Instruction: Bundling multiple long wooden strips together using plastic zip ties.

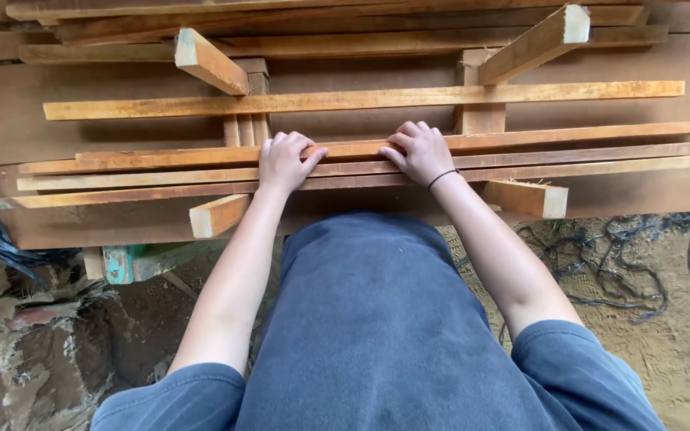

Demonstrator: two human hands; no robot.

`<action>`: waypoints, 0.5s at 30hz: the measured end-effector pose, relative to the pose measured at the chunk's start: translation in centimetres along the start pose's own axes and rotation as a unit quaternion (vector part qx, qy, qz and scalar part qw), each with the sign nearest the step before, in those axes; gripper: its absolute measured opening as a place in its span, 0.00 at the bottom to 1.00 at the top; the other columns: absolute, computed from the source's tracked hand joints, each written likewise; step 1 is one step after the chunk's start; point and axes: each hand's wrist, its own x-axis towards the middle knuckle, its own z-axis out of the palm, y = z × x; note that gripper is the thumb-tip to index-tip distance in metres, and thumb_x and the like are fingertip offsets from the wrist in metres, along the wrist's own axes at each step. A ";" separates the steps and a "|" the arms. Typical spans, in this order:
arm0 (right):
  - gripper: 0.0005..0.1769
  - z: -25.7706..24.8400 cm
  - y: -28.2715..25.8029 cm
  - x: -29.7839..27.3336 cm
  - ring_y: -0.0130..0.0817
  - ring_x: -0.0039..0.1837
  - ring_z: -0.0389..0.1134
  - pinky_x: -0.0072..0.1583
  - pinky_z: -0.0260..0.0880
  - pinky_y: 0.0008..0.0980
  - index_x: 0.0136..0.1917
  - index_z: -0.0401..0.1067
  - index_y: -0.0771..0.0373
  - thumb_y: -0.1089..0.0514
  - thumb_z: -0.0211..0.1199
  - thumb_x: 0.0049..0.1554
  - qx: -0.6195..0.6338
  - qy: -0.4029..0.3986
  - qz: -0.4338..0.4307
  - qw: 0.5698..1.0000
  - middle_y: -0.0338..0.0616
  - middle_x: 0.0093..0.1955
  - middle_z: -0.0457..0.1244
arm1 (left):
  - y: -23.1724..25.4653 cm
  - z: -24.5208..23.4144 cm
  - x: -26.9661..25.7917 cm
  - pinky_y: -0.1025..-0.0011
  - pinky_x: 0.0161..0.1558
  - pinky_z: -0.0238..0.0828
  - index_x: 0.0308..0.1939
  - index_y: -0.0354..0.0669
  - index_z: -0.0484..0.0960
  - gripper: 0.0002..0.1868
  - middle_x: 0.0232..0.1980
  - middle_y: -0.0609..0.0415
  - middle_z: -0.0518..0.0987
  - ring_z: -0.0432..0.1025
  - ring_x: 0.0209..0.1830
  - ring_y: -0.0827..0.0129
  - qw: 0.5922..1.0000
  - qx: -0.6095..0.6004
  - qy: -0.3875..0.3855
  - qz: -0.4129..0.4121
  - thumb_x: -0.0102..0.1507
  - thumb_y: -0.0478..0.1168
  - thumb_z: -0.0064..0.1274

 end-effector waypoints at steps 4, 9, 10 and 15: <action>0.16 -0.4 -0.9 -1.7 0.37 0.53 0.66 0.51 0.67 0.38 0.51 0.78 0.46 0.35 0.63 0.62 -0.002 0.012 -0.011 1.000 0.33 0.49 0.64 | 0.7 -0.2 -2.2 0.63 0.50 0.65 0.40 0.63 0.83 0.16 0.41 0.67 0.80 0.73 0.46 0.67 0.999 -0.013 0.022 0.029 0.65 0.65 0.56; 0.22 -2.1 -2.9 -2.1 0.36 0.59 0.66 0.61 0.62 0.40 0.64 0.75 0.46 0.37 0.59 0.63 -0.041 0.002 -0.001 0.999 0.34 0.56 0.67 | 1.5 0.0 -3.1 0.59 0.64 0.59 0.62 0.57 0.78 0.22 0.62 0.58 0.76 0.67 0.66 0.63 0.989 0.123 0.056 0.059 0.73 0.61 0.41; 0.22 -1.7 -3.0 -2.5 0.36 0.59 0.66 0.61 0.62 0.40 0.64 0.75 0.46 0.37 0.59 0.63 -0.037 0.000 -0.003 0.999 0.34 0.56 0.67 | 1.8 -0.3 -3.5 0.59 0.64 0.59 0.62 0.57 0.78 0.22 0.62 0.58 0.76 0.67 0.66 0.63 0.989 0.126 0.053 0.055 0.73 0.61 0.41; 0.24 -2.4 -3.3 -2.4 0.34 0.63 0.65 0.64 0.59 0.40 0.67 0.73 0.46 0.35 0.58 0.64 -0.022 -0.005 0.006 1.000 0.32 0.61 0.66 | 1.2 1.0 -2.9 0.54 0.66 0.56 0.59 0.57 0.79 0.23 0.64 0.59 0.76 0.67 0.67 0.61 0.996 0.094 0.003 -0.005 0.71 0.63 0.44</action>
